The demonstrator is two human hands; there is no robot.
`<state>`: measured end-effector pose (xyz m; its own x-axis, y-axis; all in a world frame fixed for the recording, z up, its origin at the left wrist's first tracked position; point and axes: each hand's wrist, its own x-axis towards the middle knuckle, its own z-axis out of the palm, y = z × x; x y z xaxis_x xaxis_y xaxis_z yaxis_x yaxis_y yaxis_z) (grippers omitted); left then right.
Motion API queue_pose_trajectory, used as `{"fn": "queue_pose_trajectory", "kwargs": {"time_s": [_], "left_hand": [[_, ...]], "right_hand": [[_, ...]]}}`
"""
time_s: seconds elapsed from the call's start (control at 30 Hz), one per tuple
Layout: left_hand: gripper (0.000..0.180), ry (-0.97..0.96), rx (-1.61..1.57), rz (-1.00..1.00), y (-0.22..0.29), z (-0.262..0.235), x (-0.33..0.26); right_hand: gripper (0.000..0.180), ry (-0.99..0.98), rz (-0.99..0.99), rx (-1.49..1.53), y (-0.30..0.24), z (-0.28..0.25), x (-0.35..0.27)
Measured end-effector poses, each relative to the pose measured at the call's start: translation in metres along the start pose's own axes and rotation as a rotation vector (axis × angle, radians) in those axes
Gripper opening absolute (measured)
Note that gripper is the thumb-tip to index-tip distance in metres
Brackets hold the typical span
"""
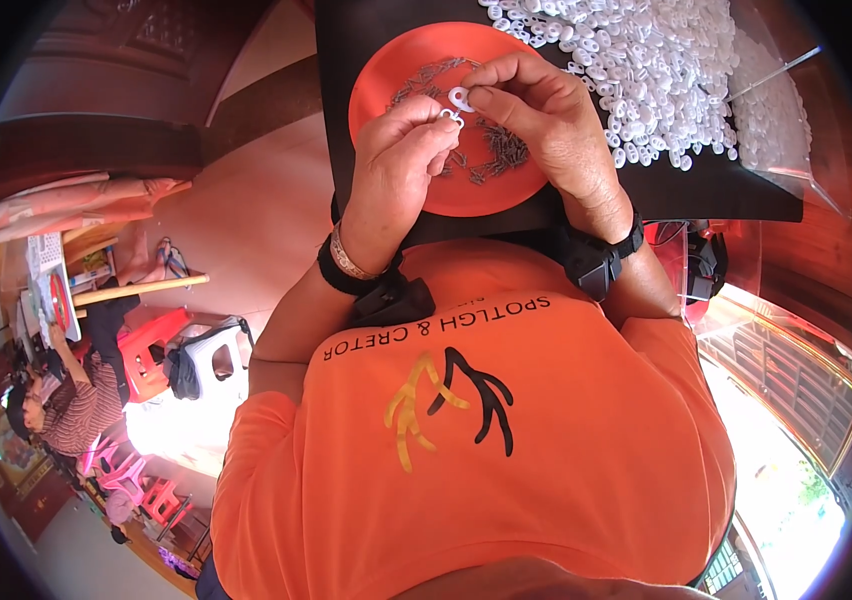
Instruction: The recorder is manually inserting small metal hooks into white plastic components.
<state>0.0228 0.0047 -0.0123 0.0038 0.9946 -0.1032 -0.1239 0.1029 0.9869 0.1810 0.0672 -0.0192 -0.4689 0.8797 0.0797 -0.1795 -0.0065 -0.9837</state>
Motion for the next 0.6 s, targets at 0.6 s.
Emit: {"fn": "queue_pose_trajectory", "kwargs": {"time_s": [0.6], "left_hand": [[0.020, 0.065, -0.040, -0.002, -0.0007, 0.0054, -0.0005]], "right_hand": [[0.027, -0.120, -0.117, -0.098, 0.0010, 0.0040, -0.0037]]}}
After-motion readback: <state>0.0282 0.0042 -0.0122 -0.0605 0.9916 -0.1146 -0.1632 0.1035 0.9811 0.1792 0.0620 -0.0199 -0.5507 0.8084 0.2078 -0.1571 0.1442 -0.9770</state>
